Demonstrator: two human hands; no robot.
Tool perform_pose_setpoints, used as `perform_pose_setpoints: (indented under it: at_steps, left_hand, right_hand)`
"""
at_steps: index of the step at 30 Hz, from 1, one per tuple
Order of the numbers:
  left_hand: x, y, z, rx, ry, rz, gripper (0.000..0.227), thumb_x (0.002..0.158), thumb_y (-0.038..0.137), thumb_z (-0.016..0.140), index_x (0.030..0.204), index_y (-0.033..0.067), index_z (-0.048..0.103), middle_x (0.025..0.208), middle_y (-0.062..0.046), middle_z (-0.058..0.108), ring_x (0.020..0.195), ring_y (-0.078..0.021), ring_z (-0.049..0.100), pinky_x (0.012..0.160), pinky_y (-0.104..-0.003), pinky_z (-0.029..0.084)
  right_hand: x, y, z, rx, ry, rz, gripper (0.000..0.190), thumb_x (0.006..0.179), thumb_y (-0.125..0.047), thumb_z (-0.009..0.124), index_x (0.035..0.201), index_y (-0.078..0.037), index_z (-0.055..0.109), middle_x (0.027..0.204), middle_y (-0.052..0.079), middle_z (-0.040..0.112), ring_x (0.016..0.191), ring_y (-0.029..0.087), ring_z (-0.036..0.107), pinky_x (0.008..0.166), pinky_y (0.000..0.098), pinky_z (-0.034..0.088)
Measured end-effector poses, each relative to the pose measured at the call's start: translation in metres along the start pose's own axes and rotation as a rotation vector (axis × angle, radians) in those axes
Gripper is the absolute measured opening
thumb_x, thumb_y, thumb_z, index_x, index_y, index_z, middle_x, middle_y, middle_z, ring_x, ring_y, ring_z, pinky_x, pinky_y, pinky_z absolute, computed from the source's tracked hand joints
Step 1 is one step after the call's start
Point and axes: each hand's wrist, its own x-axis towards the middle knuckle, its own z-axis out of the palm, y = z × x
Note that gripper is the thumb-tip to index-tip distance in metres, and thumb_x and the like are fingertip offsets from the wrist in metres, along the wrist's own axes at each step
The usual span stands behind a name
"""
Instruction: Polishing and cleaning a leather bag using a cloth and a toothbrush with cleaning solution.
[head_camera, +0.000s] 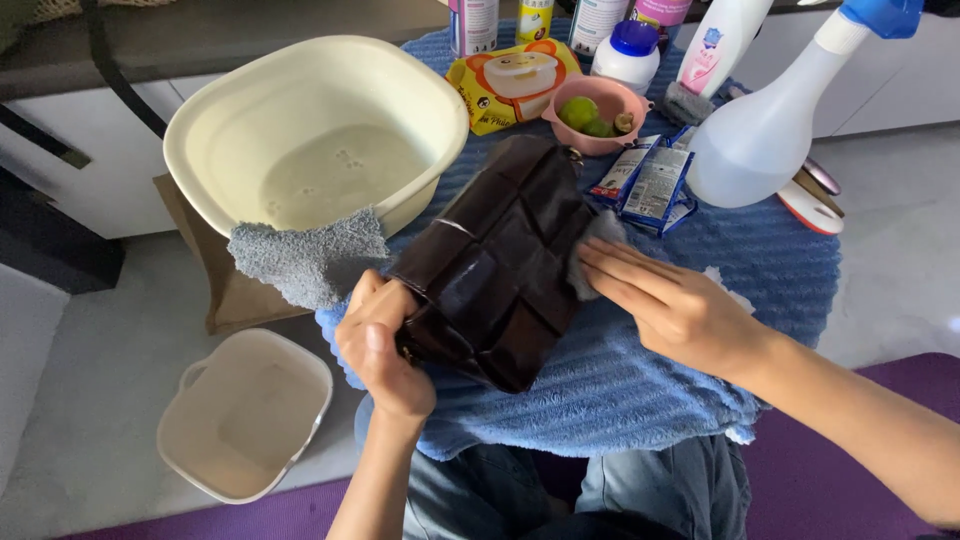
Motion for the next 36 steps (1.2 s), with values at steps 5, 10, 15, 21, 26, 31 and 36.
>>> perform_pose_setpoints:
  at_steps: [5,10,15,21,26,31,36]
  left_hand:
    - [0.007,0.011,0.000,-0.018,0.008,0.009,0.065,0.103,0.052,0.025,0.050,0.0191,0.043,0.049,0.002,0.033,0.055,-0.0168,0.034,0.054,-0.026,0.034]
    - [0.015,0.041,0.004,0.028,-0.021,-0.044,0.058,0.106,0.055,0.018,0.065,0.0139,0.020,0.060,0.002,0.020,0.064,-0.0131,0.016,0.064,-0.032,0.019]
    - [0.015,0.040,0.002,0.041,-0.043,0.020,0.059,0.107,0.055,0.018,0.065,0.0134,0.022,0.062,0.002,0.020,0.064,-0.0134,0.016,0.064,-0.034,0.019]
    - [0.014,0.038,-0.001,0.033,-0.032,0.012,0.061,0.106,0.059,0.017,0.066,0.0135,0.020,0.061,0.002,0.018,0.063,-0.0136,0.017,0.062,-0.034,0.019]
    - [0.013,0.042,0.001,0.015,-0.049,0.064,0.063,0.107,0.056,0.013,0.062,0.0120,0.024,0.059,0.001,0.021,0.062,-0.0148,0.020,0.061,-0.034,0.020]
    - [0.016,0.041,0.002,-0.003,-0.047,0.008,0.063,0.106,0.062,0.012,0.066,0.0141,0.019,0.061,0.002,0.018,0.064,-0.0138,0.017,0.062,-0.034,0.019]
    - [0.016,0.041,0.001,-0.019,-0.034,0.014,0.060,0.105,0.058,0.013,0.066,0.0142,0.018,0.061,0.001,0.017,0.062,-0.0141,0.017,0.061,-0.036,0.017]
  right_hand:
    - [-0.016,-0.002,-0.022,0.104,-0.056,0.286,0.037,0.091,0.014,0.053,0.118,-0.001,0.073,0.115,0.016,0.075,0.107,0.029,0.073,0.087,0.0381,0.062]
    - [0.021,0.029,-0.031,0.007,0.151,0.543,0.020,0.110,0.005,0.058,0.124,0.007,0.072,0.089,0.007,0.067,0.073,0.013,0.056,0.071,0.0307,0.046]
    - [0.088,0.001,0.010,0.053,0.233,0.269,0.013,0.103,0.013,0.058,0.114,0.011,0.065,0.104,0.022,0.060,0.094,0.035,0.060,0.084,0.0430,0.048]
    - [0.096,-0.049,0.018,0.280,0.144,0.230,0.017,0.102,0.007,0.052,0.117,0.009,0.061,0.104,0.019,0.058,0.089,0.030,0.061,0.079,0.0358,0.052]
    - [0.082,-0.049,0.009,0.315,0.147,0.191,0.019,0.104,0.004,0.049,0.117,0.006,0.062,0.111,0.018,0.064,0.100,0.030,0.067,0.091,0.0348,0.054]
    - [0.092,-0.040,-0.001,0.233,0.202,0.001,0.013,0.100,0.009,0.054,0.108,0.012,0.063,0.104,0.022,0.063,0.087,0.032,0.063,0.081,0.0376,0.054]
    - [0.096,-0.044,0.010,0.263,0.005,-0.216,0.025,0.107,-0.007,0.051,0.124,0.004,0.066,0.121,0.015,0.062,0.110,0.034,0.061,0.101,0.0465,0.051]
